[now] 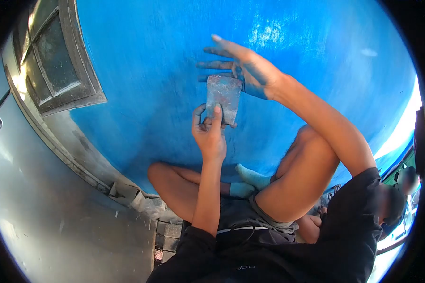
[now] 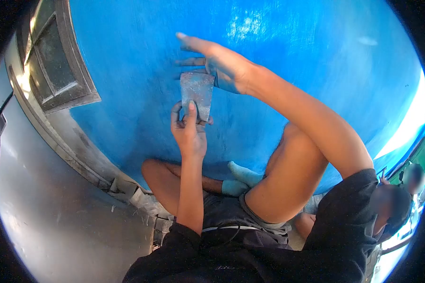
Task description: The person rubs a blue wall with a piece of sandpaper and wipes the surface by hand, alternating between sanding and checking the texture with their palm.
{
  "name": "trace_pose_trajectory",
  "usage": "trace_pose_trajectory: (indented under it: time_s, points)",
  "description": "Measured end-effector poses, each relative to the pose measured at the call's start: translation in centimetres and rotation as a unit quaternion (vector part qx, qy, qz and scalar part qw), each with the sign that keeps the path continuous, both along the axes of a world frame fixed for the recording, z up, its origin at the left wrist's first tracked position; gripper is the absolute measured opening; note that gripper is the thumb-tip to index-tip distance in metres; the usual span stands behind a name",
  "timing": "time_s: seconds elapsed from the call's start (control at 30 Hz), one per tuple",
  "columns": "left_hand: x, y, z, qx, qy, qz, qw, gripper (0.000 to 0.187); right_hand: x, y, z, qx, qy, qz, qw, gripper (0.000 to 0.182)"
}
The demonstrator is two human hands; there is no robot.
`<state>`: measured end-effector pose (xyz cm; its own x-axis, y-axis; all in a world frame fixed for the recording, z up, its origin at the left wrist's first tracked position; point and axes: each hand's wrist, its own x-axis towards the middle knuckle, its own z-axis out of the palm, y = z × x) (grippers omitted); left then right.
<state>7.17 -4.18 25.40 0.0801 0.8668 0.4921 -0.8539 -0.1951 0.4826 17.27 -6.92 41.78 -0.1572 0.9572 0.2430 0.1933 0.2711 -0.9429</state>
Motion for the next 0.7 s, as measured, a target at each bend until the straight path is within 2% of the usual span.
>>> trace_pose_trajectory:
  time_s: [0.03,0.13,0.23,0.3,0.37,0.47,0.53,0.57,0.63,0.67,0.7]
  points:
    - [0.3,-0.1,0.4,0.0,0.0,0.0,1.0,0.042,0.0,-0.2,0.2,0.02,0.054,0.022,0.998,0.098]
    - [0.9,-0.8,1.9,0.008,-0.02,-0.029,0.999,0.042,-0.1,-0.4,0.2,0.043,0.082,0.043,0.995,0.098]
    - [1.2,-1.3,3.7,0.022,-0.047,-0.039,0.998,0.041,-0.2,-0.8,0.1,0.033,0.104,0.06,0.992,0.099]
    - [1.3,-1.8,4.8,0.021,-0.007,-0.015,1.0,0.04,-0.1,-0.7,0.0,0.032,0.101,0.074,0.992,0.1]
    - [1.7,-2.2,5.4,0.02,-0.015,-0.021,0.999,0.039,0.0,-0.7,0.2,0.03,0.098,0.089,0.991,0.101]
    - [1.9,-2.8,6.5,0.02,-0.03,-0.033,0.999,0.038,0.2,-1.1,0.9,0.062,0.129,0.127,0.982,0.102]
    - [2.1,-3.0,6.6,0.021,-0.037,-0.04,0.998,0.037,0.4,-1.5,1.4,0.041,0.214,0.135,0.967,0.105]
    - [2.2,-3.1,6.5,0.028,-0.023,-0.042,0.998,0.036,0.8,-1.8,1.9,0.042,0.214,0.135,0.967,0.105]
    - [2.3,-3.0,6.0,0.039,-0.008,-0.045,0.998,0.036,1.5,-2.4,3.2,-0.077,0.379,0.275,0.88,0.091]
    - [2.4,-2.9,5.5,0.045,0.01,-0.057,0.997,0.036,1.5,-2.6,3.6,-0.075,0.378,0.275,0.881,0.091]
    - [2.4,-2.9,5.2,0.051,0.027,-0.069,0.996,0.036,1.5,-2.7,3.9,-0.044,0.341,0.253,0.904,0.104]
